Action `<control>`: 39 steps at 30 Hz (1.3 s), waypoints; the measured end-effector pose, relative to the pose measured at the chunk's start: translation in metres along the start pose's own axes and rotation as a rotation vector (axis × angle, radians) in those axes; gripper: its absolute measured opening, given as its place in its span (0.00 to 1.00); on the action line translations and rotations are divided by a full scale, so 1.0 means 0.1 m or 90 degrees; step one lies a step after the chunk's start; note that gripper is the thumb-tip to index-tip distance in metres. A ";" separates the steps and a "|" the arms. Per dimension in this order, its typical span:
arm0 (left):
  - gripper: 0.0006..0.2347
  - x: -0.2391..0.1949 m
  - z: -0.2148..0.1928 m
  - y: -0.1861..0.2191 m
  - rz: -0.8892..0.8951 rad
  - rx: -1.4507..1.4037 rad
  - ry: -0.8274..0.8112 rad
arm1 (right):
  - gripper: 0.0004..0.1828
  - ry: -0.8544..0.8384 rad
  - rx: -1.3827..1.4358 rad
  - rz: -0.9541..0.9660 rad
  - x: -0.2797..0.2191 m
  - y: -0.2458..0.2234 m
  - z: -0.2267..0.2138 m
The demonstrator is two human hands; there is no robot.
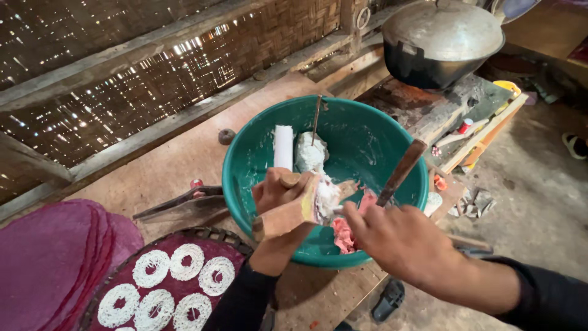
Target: The person uses a wooden extrusion tool to press white dough into circular shapes on a purple mat. They then use a piping bag to add pink dough centers to the white circles, creating decorative food items.
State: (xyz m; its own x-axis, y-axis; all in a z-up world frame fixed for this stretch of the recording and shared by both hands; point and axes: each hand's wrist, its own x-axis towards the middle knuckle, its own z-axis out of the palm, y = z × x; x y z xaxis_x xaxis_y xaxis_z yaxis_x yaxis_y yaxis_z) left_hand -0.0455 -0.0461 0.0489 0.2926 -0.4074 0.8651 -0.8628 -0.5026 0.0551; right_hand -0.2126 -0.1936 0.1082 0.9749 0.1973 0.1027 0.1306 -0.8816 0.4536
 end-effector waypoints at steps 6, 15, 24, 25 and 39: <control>0.19 -0.07 0.33 -0.34 -0.191 -0.091 0.040 | 0.26 0.064 0.136 0.296 -0.70 0.12 -0.07; 0.19 -0.31 0.50 -0.14 -0.340 -0.313 0.049 | 0.09 0.357 0.483 0.427 -0.05 -0.41 0.44; 0.18 -0.16 0.57 -0.31 -0.411 -0.524 0.119 | 0.12 0.366 0.534 0.283 0.06 -0.45 0.66; 0.18 -0.13 0.55 -0.38 -0.415 -0.557 0.137 | 0.13 0.337 0.574 0.275 0.06 -0.37 0.65; 0.18 -0.51 -0.82 -1.40 -0.130 -1.110 0.399 | 0.09 -0.300 0.065 0.107 1.70 0.38 2.21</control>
State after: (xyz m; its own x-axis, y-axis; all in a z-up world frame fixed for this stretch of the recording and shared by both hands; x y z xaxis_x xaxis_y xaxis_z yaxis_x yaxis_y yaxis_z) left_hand 0.0271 0.1075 0.0381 0.6081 0.0597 0.7916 -0.3527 0.9137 0.2021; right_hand -0.0023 -0.2885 -0.0522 0.9564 -0.1446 -0.2539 -0.0410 -0.9268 0.3733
